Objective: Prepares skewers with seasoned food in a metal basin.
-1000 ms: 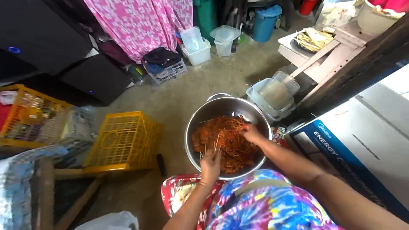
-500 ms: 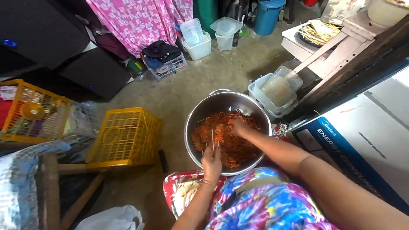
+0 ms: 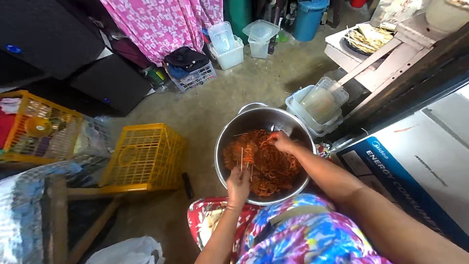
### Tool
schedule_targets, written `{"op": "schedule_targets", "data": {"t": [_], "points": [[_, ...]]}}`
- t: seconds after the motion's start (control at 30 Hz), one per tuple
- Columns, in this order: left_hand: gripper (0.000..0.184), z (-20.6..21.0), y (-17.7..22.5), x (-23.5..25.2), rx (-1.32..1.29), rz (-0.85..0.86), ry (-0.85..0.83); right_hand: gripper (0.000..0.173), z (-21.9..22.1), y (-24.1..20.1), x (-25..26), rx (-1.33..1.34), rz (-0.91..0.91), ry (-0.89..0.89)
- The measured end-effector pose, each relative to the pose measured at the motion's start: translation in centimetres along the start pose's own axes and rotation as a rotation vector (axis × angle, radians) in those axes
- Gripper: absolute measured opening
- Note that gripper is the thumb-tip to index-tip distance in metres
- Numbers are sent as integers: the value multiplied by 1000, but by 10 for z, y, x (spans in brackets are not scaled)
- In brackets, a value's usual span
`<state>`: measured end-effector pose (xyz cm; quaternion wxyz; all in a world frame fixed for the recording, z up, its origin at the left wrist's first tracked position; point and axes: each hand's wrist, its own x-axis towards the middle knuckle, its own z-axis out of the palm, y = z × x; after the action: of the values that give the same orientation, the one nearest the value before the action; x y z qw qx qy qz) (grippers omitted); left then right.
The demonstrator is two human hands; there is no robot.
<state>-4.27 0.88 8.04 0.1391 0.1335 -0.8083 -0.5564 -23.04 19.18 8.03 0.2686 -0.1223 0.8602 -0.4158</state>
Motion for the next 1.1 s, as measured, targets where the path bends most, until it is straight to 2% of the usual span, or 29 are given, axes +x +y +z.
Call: {"op": "schedule_targets", "data": {"t": [0.2, 0.43, 0.57, 0.67, 0.8, 0.87, 1.0, 1.1], "points": [[14, 6, 3, -5, -10, 22, -22, 15, -25, -3, -30, 550, -88, 51], [15, 19, 15, -25, -40, 61, -54, 13, -27, -6, -51, 895, -43, 4], [16, 20, 9, -24, -29, 93, -75, 16, -27, -4, -54, 983, -22, -4], [14, 17, 9, -20, -79, 37, -56, 16, -29, 2, -50, 762, 41, 51], [14, 14, 5, -15, -160, -48, -33, 26, -27, 19, -42, 0, 131, 171], [13, 15, 3, -14, -186, -57, -25, 29, -20, 17, -42, -245, 147, 149], [12, 15, 5, -15, -196, -57, -36, 32, 4, 4, -43, -453, 126, 36], [12, 15, 4, -15, -199, -59, -35, 44, 25, -3, -41, -527, 135, -116]]}}
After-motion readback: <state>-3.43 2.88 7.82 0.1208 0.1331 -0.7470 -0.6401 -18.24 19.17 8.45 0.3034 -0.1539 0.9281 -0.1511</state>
